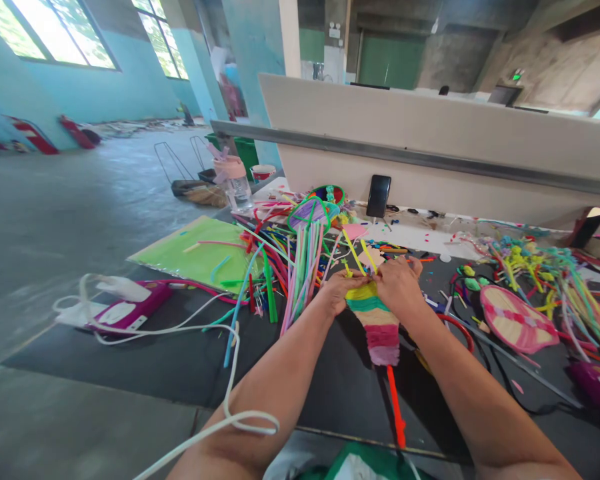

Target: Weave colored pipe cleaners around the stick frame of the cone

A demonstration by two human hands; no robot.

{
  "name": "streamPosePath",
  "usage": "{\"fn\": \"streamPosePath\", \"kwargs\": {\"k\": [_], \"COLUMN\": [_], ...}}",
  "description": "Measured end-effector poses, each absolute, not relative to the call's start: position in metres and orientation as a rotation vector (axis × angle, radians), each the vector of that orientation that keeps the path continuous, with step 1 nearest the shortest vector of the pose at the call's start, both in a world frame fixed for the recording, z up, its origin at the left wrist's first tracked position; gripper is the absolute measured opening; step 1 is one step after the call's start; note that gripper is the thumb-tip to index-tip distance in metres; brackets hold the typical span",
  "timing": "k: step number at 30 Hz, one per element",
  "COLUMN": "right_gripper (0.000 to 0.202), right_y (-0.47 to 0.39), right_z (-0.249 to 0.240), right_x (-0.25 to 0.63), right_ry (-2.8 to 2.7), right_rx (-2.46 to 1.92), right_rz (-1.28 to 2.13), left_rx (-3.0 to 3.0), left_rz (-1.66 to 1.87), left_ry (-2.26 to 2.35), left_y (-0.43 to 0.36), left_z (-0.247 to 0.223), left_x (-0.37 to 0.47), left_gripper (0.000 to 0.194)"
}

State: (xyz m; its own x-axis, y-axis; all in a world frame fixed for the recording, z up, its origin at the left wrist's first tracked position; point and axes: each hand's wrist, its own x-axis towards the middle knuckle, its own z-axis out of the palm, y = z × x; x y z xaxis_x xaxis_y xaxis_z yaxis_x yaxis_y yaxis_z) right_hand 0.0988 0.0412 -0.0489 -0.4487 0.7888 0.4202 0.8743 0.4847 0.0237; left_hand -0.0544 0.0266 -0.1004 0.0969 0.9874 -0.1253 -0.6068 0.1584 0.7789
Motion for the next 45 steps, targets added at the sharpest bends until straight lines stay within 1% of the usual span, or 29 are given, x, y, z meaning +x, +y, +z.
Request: {"fn": "streamPosePath", "kwargs": {"k": [3,7,12,17,25,32,38,42,45], "right_gripper": [0.018,0.017,0.015,0.018,0.023,0.026,0.025,0.026,0.021], "right_y": [0.032,0.03,0.035,0.038,0.028,0.025,0.032,0.029,0.023], "right_z": [-0.046,-0.043,-0.041,-0.046,-0.047,-0.051,-0.056,-0.057,-0.055], "right_x": [0.094,0.089,0.091,0.093,0.086,0.083,0.087,0.083,0.081], "right_ry": [-2.287,-2.19,-2.218,-2.197,-2.202,-2.289,-2.225,-2.253,-2.3], "right_rx": [-1.447,-1.531,-1.616,-1.573,-1.556,-1.498,-1.522,-1.506,-1.49], "right_rz": [-0.267,-0.077,0.082,0.017,-0.059,-0.159,-0.112,-0.192,-0.24], "left_rx": [0.668,0.657,0.676,0.658,0.649,0.77,0.841,0.853,0.85], "left_rz": [1.32,1.354,1.312,1.243,1.299,1.319,1.338,1.405,1.444], "left_ry": [0.783,0.767,0.753,0.698,0.748,0.753,0.732,0.749,0.758], "left_y": [0.026,0.025,0.024,0.021,0.023,0.027,0.026,0.028,0.029], "left_z": [-0.099,-0.096,-0.094,-0.089,-0.094,-0.101,-0.099,-0.106,-0.11], "left_x": [-0.054,-0.055,-0.055,-0.057,-0.055,-0.055,-0.054,-0.052,-0.052], "left_gripper": [0.034,0.032,0.03,0.033,0.031,0.028,0.027,0.028,0.03]}}
